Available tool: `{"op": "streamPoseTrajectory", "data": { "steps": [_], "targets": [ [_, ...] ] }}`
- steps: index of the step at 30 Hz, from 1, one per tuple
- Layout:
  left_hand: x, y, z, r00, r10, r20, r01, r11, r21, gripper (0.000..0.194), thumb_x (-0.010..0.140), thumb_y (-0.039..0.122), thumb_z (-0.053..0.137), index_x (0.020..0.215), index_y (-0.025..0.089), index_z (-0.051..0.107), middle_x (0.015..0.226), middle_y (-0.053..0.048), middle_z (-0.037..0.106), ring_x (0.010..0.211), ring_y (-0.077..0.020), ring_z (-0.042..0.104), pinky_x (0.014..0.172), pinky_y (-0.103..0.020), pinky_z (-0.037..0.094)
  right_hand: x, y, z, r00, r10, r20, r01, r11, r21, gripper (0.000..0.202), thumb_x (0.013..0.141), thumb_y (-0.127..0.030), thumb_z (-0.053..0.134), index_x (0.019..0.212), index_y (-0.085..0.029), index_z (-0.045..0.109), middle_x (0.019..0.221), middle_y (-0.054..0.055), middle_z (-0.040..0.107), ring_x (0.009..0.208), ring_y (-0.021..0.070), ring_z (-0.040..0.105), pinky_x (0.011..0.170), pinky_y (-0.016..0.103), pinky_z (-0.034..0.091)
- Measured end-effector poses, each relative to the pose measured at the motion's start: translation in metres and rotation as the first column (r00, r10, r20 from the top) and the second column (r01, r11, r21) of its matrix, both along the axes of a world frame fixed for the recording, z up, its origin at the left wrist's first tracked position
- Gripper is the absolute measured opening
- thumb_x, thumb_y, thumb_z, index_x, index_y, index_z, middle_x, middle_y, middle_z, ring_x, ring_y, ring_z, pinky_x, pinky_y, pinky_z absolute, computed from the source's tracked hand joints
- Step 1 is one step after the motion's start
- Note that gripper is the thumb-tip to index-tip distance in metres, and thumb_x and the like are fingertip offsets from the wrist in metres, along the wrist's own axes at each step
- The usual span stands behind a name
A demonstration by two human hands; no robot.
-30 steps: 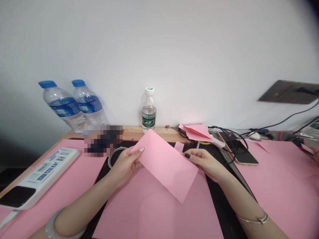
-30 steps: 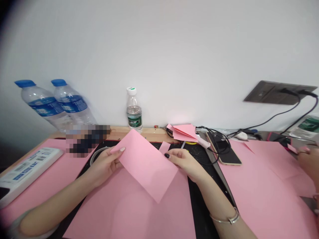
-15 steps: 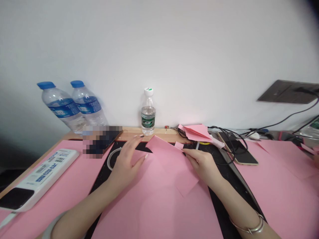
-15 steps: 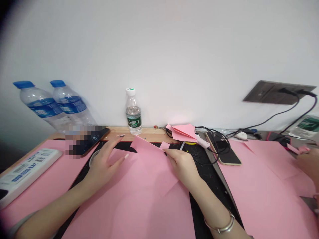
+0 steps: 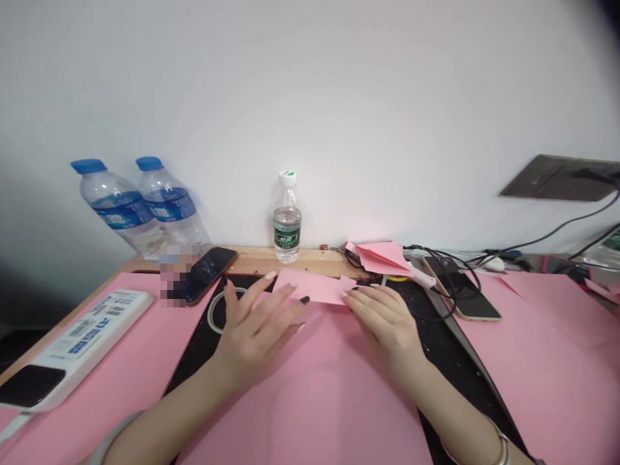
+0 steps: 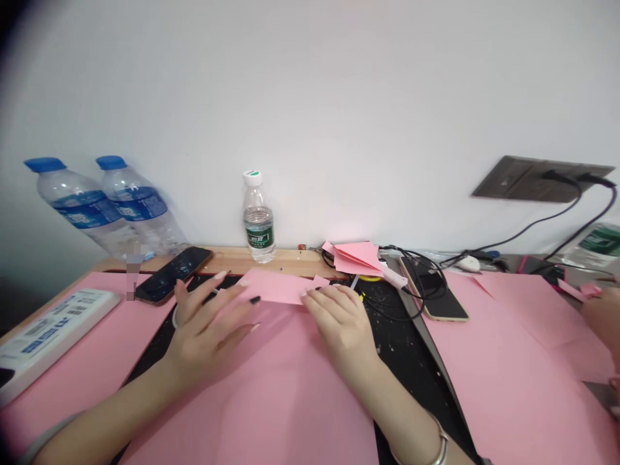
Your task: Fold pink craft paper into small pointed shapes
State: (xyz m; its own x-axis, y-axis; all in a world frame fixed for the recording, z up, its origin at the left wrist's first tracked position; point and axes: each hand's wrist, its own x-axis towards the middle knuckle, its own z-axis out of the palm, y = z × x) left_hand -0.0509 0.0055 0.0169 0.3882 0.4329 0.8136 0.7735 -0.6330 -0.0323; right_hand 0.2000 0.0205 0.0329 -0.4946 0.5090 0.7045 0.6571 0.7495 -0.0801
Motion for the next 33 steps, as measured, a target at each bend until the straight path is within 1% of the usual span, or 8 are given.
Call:
{"op": "streamPoseTrajectory", "data": {
  "steps": [2, 4, 10, 13, 18, 25, 29, 33],
  "targets": [
    [0.002, -0.004, 0.002, 0.994, -0.051, -0.098, 0.047, 0.998, -0.050, 0.029, 0.081, 0.013, 0.059, 0.106, 0.027, 0.060, 0.109, 0.000, 0.068, 0.122, -0.0261, 0.045, 0.108, -0.056, -0.010, -0.008, -0.005, -0.001, 0.998, 0.053, 0.032, -0.052, 0.998, -0.041, 0.027, 0.086, -0.007, 0.051, 0.109, -0.017, 0.060, 0.104, 0.007, 0.070, 0.096, 0.0231, 0.060, 0.089, 0.045, 0.040],
    [0.003, -0.006, 0.003, 0.985, -0.115, -0.125, 0.100, 0.988, -0.118, 0.031, 0.082, 0.007, 0.054, 0.105, 0.026, 0.061, 0.102, 0.002, 0.071, 0.118, -0.0254, 0.050, 0.105, -0.056, -0.018, -0.016, -0.011, 0.000, 0.995, 0.090, 0.046, -0.087, 0.994, -0.067, 0.025, 0.090, -0.009, 0.045, 0.108, -0.017, 0.060, 0.103, 0.005, 0.070, 0.095, 0.0213, 0.061, 0.090, 0.044, 0.039],
    [0.011, -0.013, 0.003, 0.981, -0.172, -0.088, 0.152, 0.967, -0.203, 0.031, 0.082, 0.004, 0.051, 0.103, 0.024, 0.062, 0.095, -0.001, 0.073, 0.105, -0.0269, 0.060, 0.101, -0.057, -0.025, -0.031, -0.022, 0.001, 0.990, 0.115, 0.075, -0.109, 0.990, -0.084, 0.024, 0.093, -0.011, 0.040, 0.105, -0.020, 0.059, 0.098, 0.003, 0.071, 0.091, 0.0182, 0.062, 0.092, 0.041, 0.035],
    [0.016, -0.016, 0.003, 0.982, -0.168, -0.086, 0.140, 0.954, -0.266, 0.029, 0.084, 0.003, 0.048, 0.098, 0.024, 0.063, 0.092, -0.002, 0.073, 0.099, -0.0260, 0.063, 0.103, -0.058, -0.019, -0.034, -0.023, -0.002, 0.989, 0.114, 0.090, -0.105, 0.989, -0.099, 0.024, 0.092, -0.010, 0.041, 0.101, -0.021, 0.060, 0.095, 0.003, 0.071, 0.090, 0.0181, 0.063, 0.092, 0.042, 0.035],
    [0.014, -0.015, 0.001, 0.983, -0.185, 0.008, 0.177, 0.924, -0.340, 0.031, 0.084, 0.005, 0.048, 0.100, 0.025, 0.064, 0.092, -0.003, 0.072, 0.095, -0.0241, 0.064, 0.108, -0.059, 0.003, -0.028, -0.017, -0.003, 0.985, 0.124, 0.121, -0.113, 0.989, -0.097, 0.024, 0.090, -0.008, 0.044, 0.102, -0.022, 0.059, 0.097, 0.003, 0.071, 0.093, 0.0187, 0.062, 0.093, 0.044, 0.033],
    [0.003, -0.007, 0.000, 0.989, -0.144, -0.027, 0.133, 0.960, -0.245, 0.034, 0.082, 0.002, 0.048, 0.101, 0.026, 0.063, 0.091, -0.002, 0.072, 0.091, -0.0214, 0.064, 0.109, -0.058, 0.001, -0.002, 0.004, 0.005, 0.990, 0.081, 0.119, -0.075, 0.996, -0.058, 0.025, 0.086, -0.007, 0.048, 0.101, -0.021, 0.062, 0.099, 0.004, 0.071, 0.098, 0.0210, 0.061, 0.087, 0.042, 0.038],
    [0.000, -0.007, 0.004, 0.995, -0.099, -0.017, 0.092, 0.968, -0.233, 0.032, 0.084, 0.005, 0.045, 0.101, 0.026, 0.063, 0.090, -0.001, 0.072, 0.090, -0.0208, 0.064, 0.105, -0.059, -0.012, 0.020, 0.021, 0.003, 0.999, -0.027, 0.046, 0.028, 1.000, -0.012, 0.024, 0.085, -0.010, 0.048, 0.099, -0.021, 0.065, 0.097, 0.005, 0.071, 0.096, 0.0222, 0.061, 0.082, 0.040, 0.043],
    [-0.003, -0.006, 0.007, 0.997, -0.056, 0.048, 0.066, 0.968, -0.242, 0.031, 0.083, 0.007, 0.047, 0.099, 0.028, 0.065, 0.088, 0.000, 0.073, 0.087, -0.0208, 0.065, 0.103, -0.061, -0.016, 0.036, 0.030, 0.004, 0.957, -0.234, -0.169, 0.238, 0.971, 0.000, 0.025, 0.086, -0.013, 0.045, 0.101, -0.020, 0.064, 0.095, 0.009, 0.069, 0.092, 0.0238, 0.062, 0.083, 0.041, 0.046]
  ]
}}
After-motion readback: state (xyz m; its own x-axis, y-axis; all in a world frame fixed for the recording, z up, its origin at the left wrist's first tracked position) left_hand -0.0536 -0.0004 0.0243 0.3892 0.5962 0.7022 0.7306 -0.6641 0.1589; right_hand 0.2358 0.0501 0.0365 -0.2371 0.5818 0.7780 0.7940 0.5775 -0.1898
